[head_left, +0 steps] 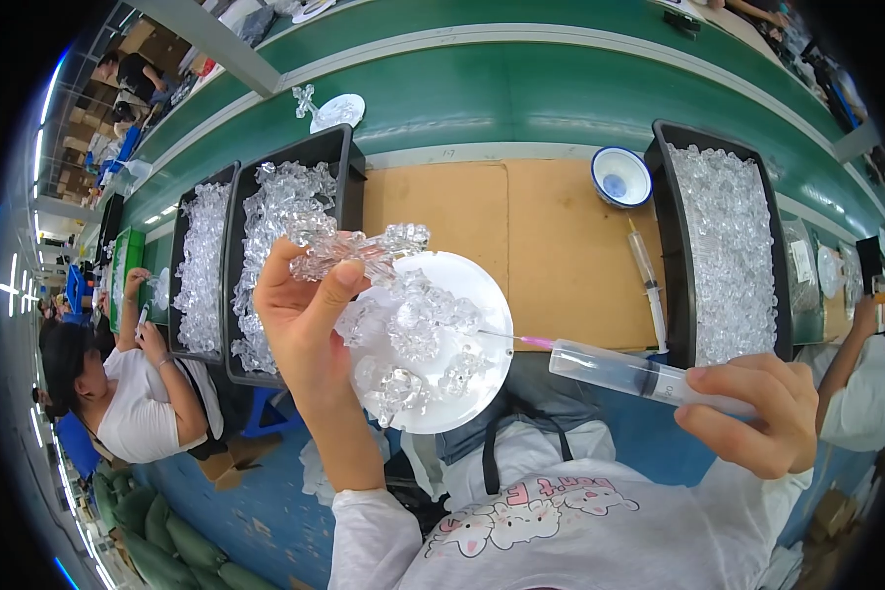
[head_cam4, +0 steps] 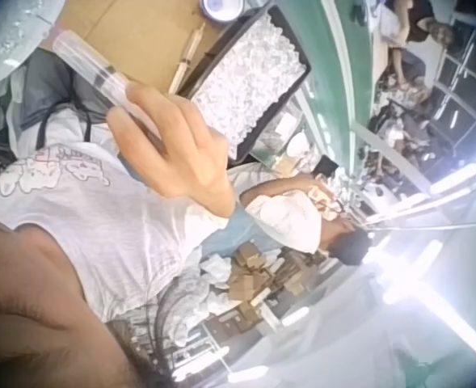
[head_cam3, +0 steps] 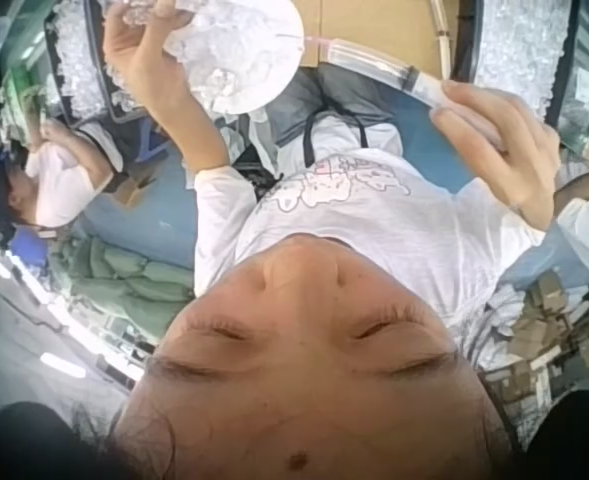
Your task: Assembling clear plastic decorative lighting components by injecting glue or sealant using a syringe on an assembly line.
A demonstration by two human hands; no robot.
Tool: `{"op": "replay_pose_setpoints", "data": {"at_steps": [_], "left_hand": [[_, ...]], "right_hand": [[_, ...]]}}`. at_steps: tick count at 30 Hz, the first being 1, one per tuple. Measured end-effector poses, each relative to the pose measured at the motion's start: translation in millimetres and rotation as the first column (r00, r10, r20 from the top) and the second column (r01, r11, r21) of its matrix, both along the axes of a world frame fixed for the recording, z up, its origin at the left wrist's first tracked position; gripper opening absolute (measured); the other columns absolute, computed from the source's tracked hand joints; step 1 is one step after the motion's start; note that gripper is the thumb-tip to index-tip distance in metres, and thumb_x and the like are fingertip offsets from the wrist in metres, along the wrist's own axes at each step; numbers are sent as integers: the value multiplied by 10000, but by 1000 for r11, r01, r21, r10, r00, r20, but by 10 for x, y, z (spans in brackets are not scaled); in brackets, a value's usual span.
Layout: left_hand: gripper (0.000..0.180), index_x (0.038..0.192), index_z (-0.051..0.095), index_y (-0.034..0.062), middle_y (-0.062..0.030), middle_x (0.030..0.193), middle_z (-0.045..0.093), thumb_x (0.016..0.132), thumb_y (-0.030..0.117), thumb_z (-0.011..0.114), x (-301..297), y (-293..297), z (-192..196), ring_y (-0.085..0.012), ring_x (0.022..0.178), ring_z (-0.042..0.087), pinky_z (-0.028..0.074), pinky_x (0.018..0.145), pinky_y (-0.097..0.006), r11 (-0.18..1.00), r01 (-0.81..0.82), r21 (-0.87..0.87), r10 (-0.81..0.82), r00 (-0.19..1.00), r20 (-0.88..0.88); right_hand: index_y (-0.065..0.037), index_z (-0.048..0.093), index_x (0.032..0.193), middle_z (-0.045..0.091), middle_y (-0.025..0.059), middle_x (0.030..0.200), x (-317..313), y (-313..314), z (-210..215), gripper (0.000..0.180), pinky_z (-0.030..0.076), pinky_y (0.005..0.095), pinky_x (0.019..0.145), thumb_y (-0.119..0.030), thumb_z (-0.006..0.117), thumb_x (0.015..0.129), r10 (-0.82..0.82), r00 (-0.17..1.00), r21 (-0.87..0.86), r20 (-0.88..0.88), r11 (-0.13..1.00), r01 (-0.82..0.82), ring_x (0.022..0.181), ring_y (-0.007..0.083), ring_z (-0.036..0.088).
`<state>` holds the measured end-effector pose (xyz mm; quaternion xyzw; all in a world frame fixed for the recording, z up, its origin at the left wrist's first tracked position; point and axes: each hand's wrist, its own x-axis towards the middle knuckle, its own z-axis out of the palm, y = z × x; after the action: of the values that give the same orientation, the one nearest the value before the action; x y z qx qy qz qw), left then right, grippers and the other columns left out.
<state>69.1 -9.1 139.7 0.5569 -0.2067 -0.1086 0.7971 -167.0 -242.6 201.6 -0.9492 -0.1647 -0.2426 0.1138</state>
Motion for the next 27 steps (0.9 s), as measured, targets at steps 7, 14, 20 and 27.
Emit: {"op": "replay_pose_setpoints", "data": {"at_steps": [7, 14, 20, 27], "left_hand": [[253, 948, 588, 0, -77, 827, 640, 720, -13, 697, -12, 8, -37, -127, 716, 614, 504, 641, -245, 997, -43, -63, 42, 999, -22], [266, 949, 585, -3, -73, 823, 635, 710, -13, 700, -3, 60, -68, -142, 729, 618, 510, 659, -265, 996, -35, -84, 31, 999, -42], [278, 959, 573, -8, -90, 817, 631, 709, -6, 694, -28, 62, -68, -174, 727, 631, 523, 665, -306, 991, -35, -127, 28, 998, -57], [277, 971, 565, 9, -101, 855, 624, 721, -3, 684, -18, 65, -135, -192, 745, 632, 539, 690, -363, 982, 14, -191, -37, 992, -118]], "right_hand": [[-121, 639, 779, 628, 70, 808, 31, -17, 76, 255, 333, 164, 353, -46, 680, 539, 46, 999, -8, -2, 999, -46, 543, 119, 557], [-127, 636, 799, 621, 85, 793, -6, 12, 125, 266, 297, 195, 383, -57, 662, 543, 32, 999, -53, 8, 998, -31, 535, 139, 545], [-146, 640, 766, 626, 47, 792, 13, 42, 152, 279, 299, 182, 387, -24, 674, 517, 38, 998, -107, 40, 994, -34, 531, 104, 528], [-132, 625, 742, 594, 66, 798, -7, 72, 125, 221, 318, 225, 424, -39, 665, 546, 169, 979, -260, 116, 956, -134, 572, 157, 523]]}}
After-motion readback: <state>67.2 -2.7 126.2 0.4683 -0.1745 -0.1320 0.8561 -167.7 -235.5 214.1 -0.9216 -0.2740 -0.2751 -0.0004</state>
